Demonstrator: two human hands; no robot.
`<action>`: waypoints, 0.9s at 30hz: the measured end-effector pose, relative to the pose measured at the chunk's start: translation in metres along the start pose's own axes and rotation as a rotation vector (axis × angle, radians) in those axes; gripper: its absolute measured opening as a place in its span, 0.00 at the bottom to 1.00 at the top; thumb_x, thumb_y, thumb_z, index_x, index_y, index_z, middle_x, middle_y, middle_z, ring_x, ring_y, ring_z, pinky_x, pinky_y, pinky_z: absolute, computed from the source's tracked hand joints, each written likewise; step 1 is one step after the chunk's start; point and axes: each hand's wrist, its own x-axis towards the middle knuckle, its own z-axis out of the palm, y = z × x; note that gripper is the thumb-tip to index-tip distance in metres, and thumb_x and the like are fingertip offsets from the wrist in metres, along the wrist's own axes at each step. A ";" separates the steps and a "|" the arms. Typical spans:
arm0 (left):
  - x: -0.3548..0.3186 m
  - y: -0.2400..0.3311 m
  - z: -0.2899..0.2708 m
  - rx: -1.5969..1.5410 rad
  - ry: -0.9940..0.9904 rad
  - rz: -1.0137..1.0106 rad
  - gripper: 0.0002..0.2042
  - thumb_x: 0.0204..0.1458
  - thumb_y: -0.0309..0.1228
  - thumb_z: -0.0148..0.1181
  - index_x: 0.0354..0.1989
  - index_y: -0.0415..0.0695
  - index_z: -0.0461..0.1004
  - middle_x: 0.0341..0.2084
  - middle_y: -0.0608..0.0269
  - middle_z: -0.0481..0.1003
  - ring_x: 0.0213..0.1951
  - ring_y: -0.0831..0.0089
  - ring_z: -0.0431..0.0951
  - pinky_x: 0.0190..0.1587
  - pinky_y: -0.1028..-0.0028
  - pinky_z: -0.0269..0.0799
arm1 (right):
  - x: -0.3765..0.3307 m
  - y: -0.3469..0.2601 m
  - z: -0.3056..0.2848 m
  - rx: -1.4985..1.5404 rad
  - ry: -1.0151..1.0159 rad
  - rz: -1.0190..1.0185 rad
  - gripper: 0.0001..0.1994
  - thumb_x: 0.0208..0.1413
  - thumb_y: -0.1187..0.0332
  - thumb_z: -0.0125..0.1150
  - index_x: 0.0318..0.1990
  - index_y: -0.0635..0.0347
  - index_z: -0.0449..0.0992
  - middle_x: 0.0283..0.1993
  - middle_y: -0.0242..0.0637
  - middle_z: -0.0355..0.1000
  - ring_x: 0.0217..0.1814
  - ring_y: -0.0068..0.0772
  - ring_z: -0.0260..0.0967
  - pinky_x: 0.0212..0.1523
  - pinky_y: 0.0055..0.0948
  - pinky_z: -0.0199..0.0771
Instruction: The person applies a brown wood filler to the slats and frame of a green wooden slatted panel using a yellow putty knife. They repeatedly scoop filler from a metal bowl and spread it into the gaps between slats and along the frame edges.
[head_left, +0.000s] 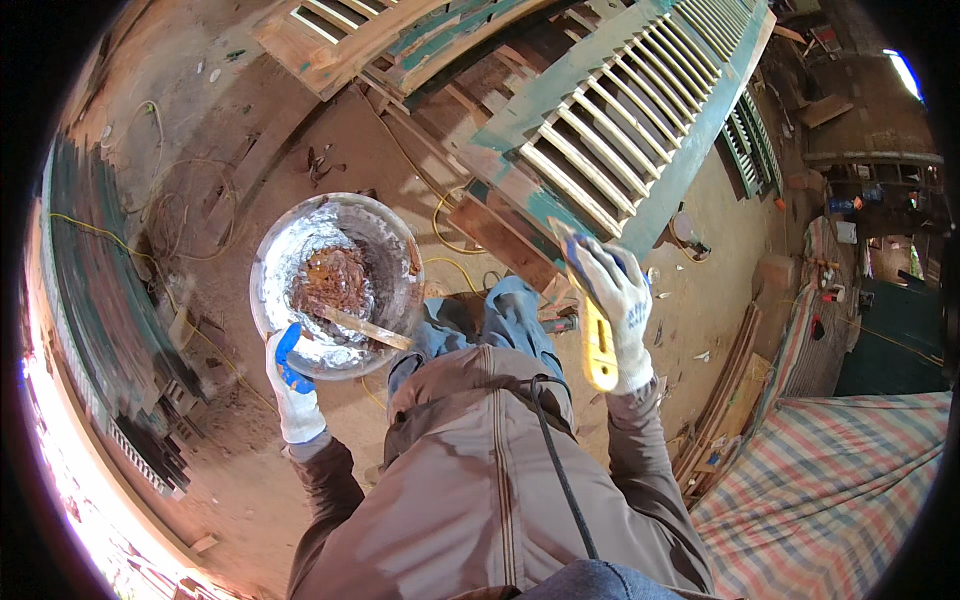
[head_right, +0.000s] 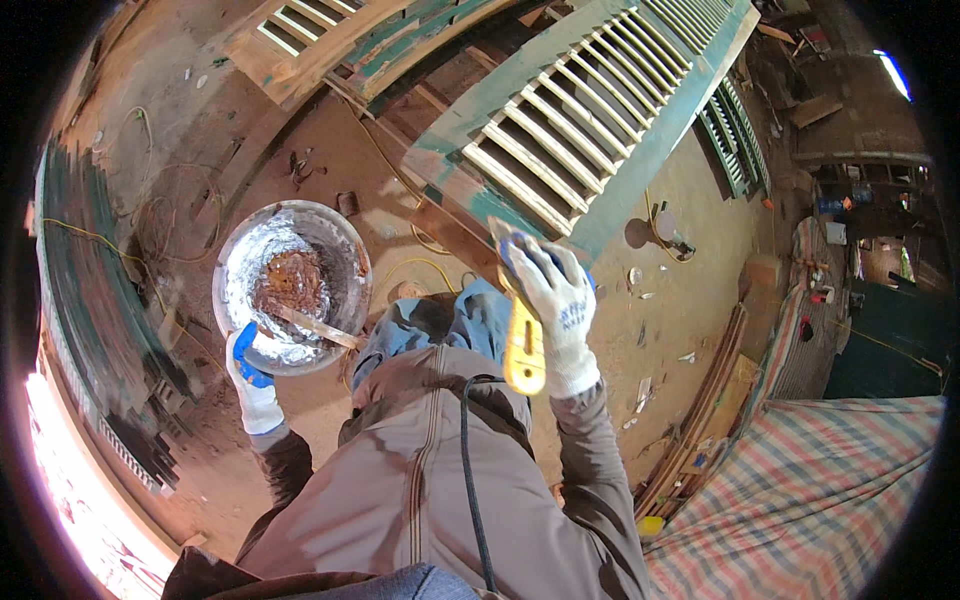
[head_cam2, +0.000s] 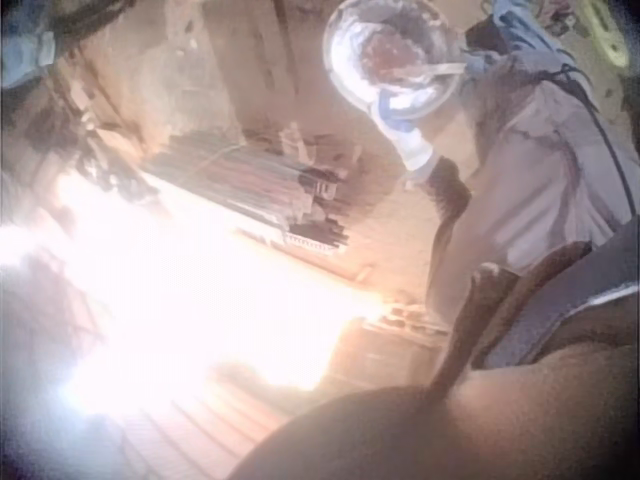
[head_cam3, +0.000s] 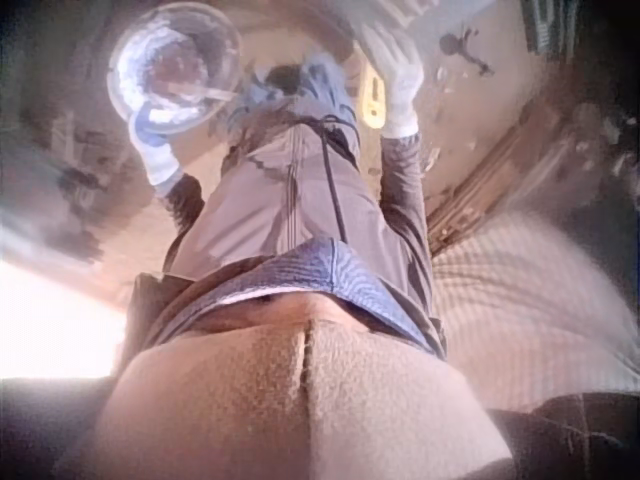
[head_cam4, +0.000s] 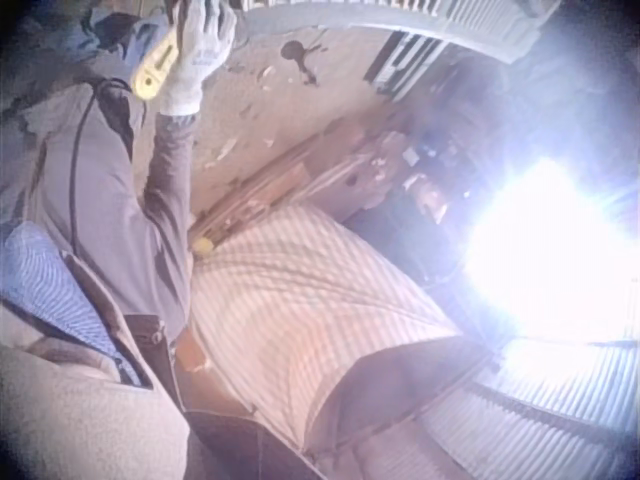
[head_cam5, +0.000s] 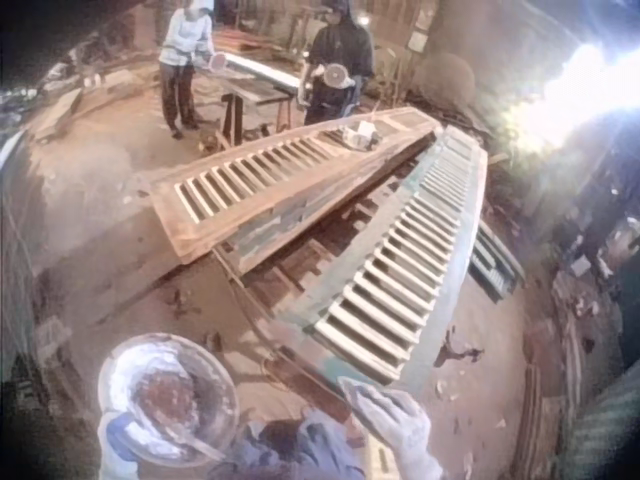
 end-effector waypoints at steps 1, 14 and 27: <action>0.001 -0.001 -0.001 -0.009 -0.006 -0.013 0.15 0.67 0.34 0.52 0.53 0.39 0.77 0.45 0.60 0.78 0.48 0.66 0.78 0.57 0.65 0.72 | 0.015 -0.004 0.005 -0.022 0.016 -0.012 0.22 0.45 0.68 0.65 0.52 0.48 0.82 0.54 0.29 0.81 0.52 0.34 0.77 0.48 0.34 0.80; -0.012 -0.018 -0.011 0.374 0.072 0.135 0.17 0.67 0.38 0.52 0.54 0.37 0.77 0.51 0.61 0.76 0.56 0.67 0.74 0.63 0.65 0.66 | 0.079 -0.032 0.057 -0.080 -0.116 0.058 0.26 0.52 0.71 0.59 0.61 0.61 0.74 0.59 0.40 0.77 0.59 0.45 0.71 0.54 0.42 0.73; -0.013 -0.012 0.002 0.325 0.129 0.150 0.16 0.67 0.36 0.51 0.53 0.37 0.77 0.52 0.61 0.75 0.56 0.67 0.74 0.64 0.65 0.65 | 0.056 -0.015 0.046 0.067 -0.033 0.000 0.19 0.51 0.65 0.67 0.53 0.52 0.81 0.51 0.33 0.81 0.54 0.37 0.76 0.49 0.36 0.79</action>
